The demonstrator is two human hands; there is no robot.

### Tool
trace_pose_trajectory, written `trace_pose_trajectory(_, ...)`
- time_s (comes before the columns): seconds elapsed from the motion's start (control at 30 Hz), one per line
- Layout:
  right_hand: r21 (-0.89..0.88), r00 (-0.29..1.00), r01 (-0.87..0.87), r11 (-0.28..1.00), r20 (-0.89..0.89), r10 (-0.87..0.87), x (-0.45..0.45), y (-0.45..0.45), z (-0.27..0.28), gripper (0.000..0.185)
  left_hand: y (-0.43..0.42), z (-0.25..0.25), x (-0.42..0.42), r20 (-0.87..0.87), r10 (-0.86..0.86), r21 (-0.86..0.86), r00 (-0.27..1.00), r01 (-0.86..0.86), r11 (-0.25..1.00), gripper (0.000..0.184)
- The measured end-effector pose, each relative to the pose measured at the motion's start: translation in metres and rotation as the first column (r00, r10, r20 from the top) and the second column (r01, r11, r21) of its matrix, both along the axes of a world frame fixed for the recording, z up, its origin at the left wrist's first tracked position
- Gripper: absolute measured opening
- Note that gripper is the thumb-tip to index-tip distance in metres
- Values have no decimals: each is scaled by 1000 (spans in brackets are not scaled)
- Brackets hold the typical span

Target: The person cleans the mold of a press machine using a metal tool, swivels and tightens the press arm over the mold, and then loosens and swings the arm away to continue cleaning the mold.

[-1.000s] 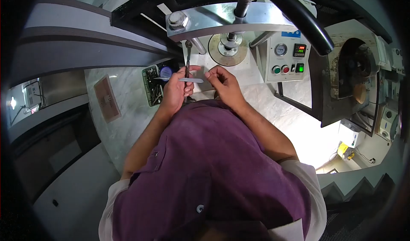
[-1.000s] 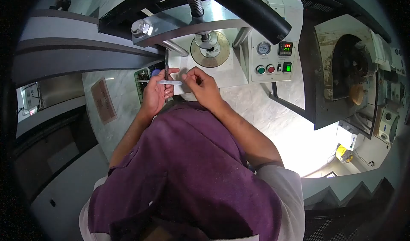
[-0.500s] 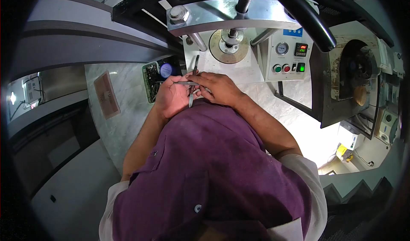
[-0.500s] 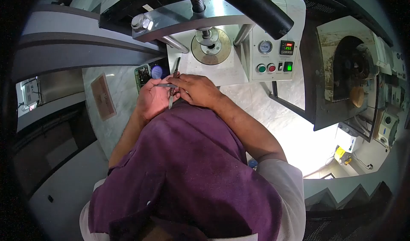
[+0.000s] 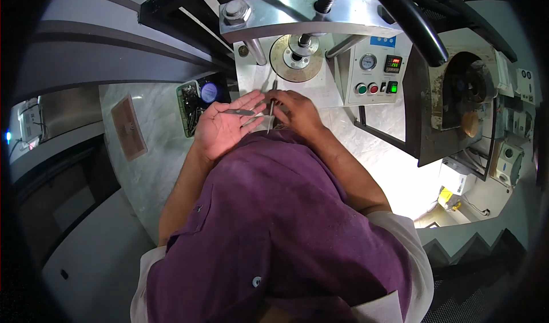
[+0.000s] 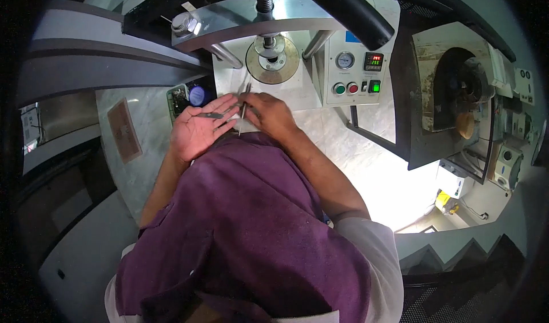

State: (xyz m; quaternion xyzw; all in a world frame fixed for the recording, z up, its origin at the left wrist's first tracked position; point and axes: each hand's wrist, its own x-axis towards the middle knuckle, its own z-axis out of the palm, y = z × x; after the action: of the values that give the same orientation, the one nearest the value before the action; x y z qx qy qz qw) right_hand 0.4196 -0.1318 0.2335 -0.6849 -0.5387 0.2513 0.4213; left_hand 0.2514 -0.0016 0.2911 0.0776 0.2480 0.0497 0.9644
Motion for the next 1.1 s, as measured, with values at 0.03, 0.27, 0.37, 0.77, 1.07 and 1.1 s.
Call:
trace_pose_trajectory(0.03, -28, 998, 37, 999, 57, -35, 4, -4, -2, 26, 0, 1, -1, 9, 14, 27, 1000, -14, 1000, 64)
trace_pose_trajectory(0.27, -7, 687, 457, 889, -631, -359, 40, -17, 7, 18, 23, -45, -54, -81, 255, 99, 964, -247, 964, 59)
trace_pose_trajectory(0.37, -65, 583, 458, 886, -731, -355, 60, -22, 5, 20, 35, -81, -90, -356, 393, 332, 848, -278, 901, 48)
trace_pose_trajectory(0.77, -141, 780, 354, 925, -501, -375, 82, -3, 4, 21, -8, -213, -225, -829, 381, 399, 409, -43, 916, 24)
trace_pose_trajectory(1.07, -206, 967, 60, 977, 253, -6, 106, 34, 29, 21, -46, -226, -258, -942, 254, 283, 221, 115, 952, 28)
trace_pose_trajectory(1.1, -215, 965, 63, 974, 261, -5, 108, 36, 23, 22, -46, -228, -257, -932, 290, 324, 219, 140, 936, 29)
